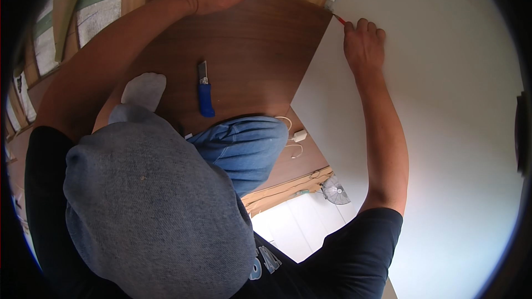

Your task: The person marks a wood plank with a pencil, cuts it using a table saw, and then hammers the plank into place on a wooden frame using a nail gun and a hammer.

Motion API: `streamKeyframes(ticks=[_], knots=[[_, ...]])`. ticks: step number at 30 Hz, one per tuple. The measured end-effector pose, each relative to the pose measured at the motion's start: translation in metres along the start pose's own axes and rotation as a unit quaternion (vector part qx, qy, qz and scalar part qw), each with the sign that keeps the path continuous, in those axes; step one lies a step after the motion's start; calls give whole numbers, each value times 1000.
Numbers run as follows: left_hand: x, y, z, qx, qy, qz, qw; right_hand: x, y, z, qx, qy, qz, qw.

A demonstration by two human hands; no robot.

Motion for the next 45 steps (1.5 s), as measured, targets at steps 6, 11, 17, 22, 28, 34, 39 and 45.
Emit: streamKeyframes(ticks=[6, 11, 17, 22, 28, 34, 39, 45], knots=[[-1, 2, 3, -12, 11, -8, 1000, 1, 0, -1, 1, -2, -4, 1000], [-1, 3, 4, -11, 11, -6, 1000, -1, 0, -1, 0, 1, -11, 1000], [-1, 4, 2, 0, 2, -5, 1000, 1, -2, -1, -4, 12, -18, 1000], [0, 3, 2, 0, 7, -6, 1000, 0, 0, -4, 10, -12, 5, 1000], [0, 3, 1, 3, 12, -5, 1000, 3, 0, -4, 12, 0, 7, 1000], [-1, 3, 4, -10, 7, -7, 1000, 1, -6, -4, 0, 15, -15, 1000], [-2, 4, 4, -15, -2, -10, 1000, 0, -10, -9, -2, 17, -44, 999], [0, 4, 3, -3, 27, -7, 1000, -1, -19, -15, -8, 27, -61, 998]])
Point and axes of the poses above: each hand's wrist, its own y-axis towards the middle knuckle, its own x-axis out of the palm, z = x × y, the point moved 1 cm from there along y, towards the middle knuckle
